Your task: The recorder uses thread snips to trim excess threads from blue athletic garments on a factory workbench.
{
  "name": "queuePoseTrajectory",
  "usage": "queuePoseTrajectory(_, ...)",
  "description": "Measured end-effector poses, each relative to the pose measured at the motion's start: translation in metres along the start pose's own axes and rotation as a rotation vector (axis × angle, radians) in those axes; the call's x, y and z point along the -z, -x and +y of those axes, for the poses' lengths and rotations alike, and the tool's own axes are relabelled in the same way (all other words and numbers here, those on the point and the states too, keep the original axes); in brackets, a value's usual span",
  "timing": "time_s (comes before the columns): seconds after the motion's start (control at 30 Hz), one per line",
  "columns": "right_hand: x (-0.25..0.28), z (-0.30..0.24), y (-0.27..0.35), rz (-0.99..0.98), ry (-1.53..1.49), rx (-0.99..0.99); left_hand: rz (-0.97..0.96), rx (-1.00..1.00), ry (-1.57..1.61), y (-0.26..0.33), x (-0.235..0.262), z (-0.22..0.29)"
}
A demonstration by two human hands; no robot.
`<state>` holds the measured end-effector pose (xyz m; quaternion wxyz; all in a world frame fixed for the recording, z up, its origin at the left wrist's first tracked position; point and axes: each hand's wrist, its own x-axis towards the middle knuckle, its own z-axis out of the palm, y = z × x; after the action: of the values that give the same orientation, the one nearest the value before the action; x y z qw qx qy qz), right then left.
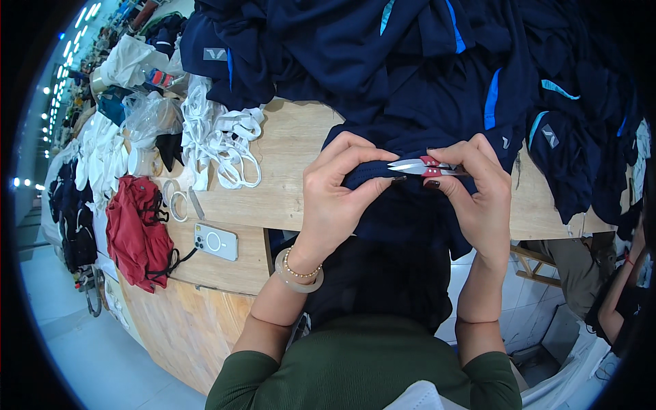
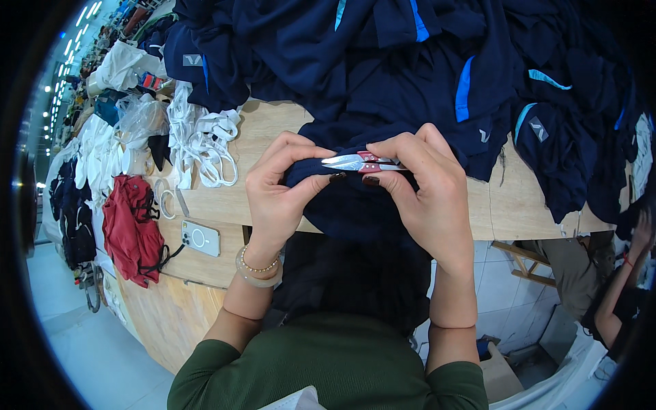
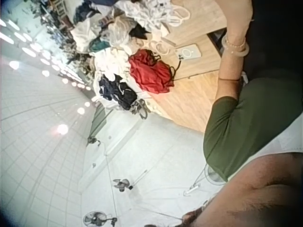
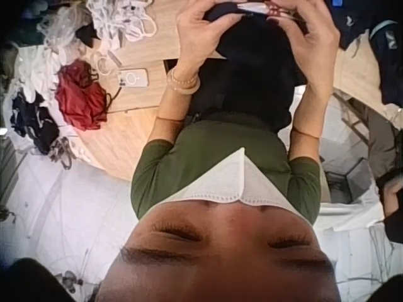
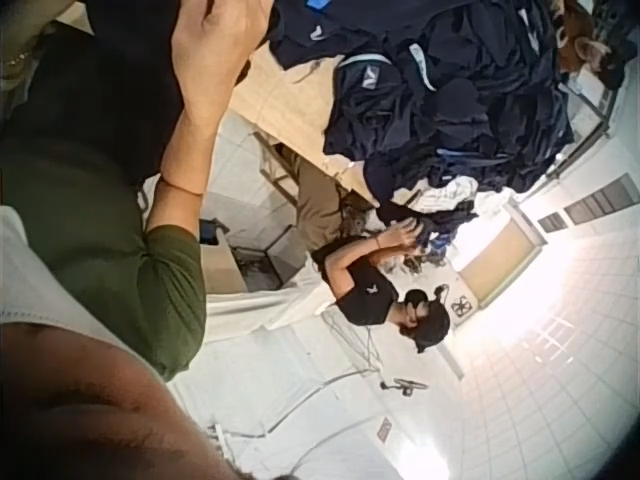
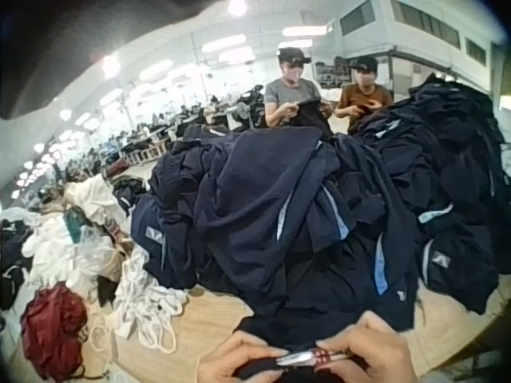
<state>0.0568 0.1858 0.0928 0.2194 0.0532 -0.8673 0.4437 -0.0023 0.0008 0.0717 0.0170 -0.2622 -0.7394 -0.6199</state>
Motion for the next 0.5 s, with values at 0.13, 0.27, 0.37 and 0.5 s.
queuePoseTrajectory(0.13,0.000,-0.001,0.000,-0.009,0.047,0.011,0.006,0.016,0.003,0.000,0.000,0.000)
queuePoseTrajectory(0.27,-0.005,0.003,0.004,0.019,-0.202,-0.142,-0.005,-0.021,0.005,0.000,0.001,0.001)
queuePoseTrajectory(0.37,-0.004,0.009,0.005,0.075,-0.436,-0.257,-0.003,0.013,0.059,0.000,0.001,0.001)
queuePoseTrajectory(0.5,0.004,0.003,0.000,-0.014,-0.168,-0.141,-0.025,-0.019,0.013,0.000,0.002,0.000)
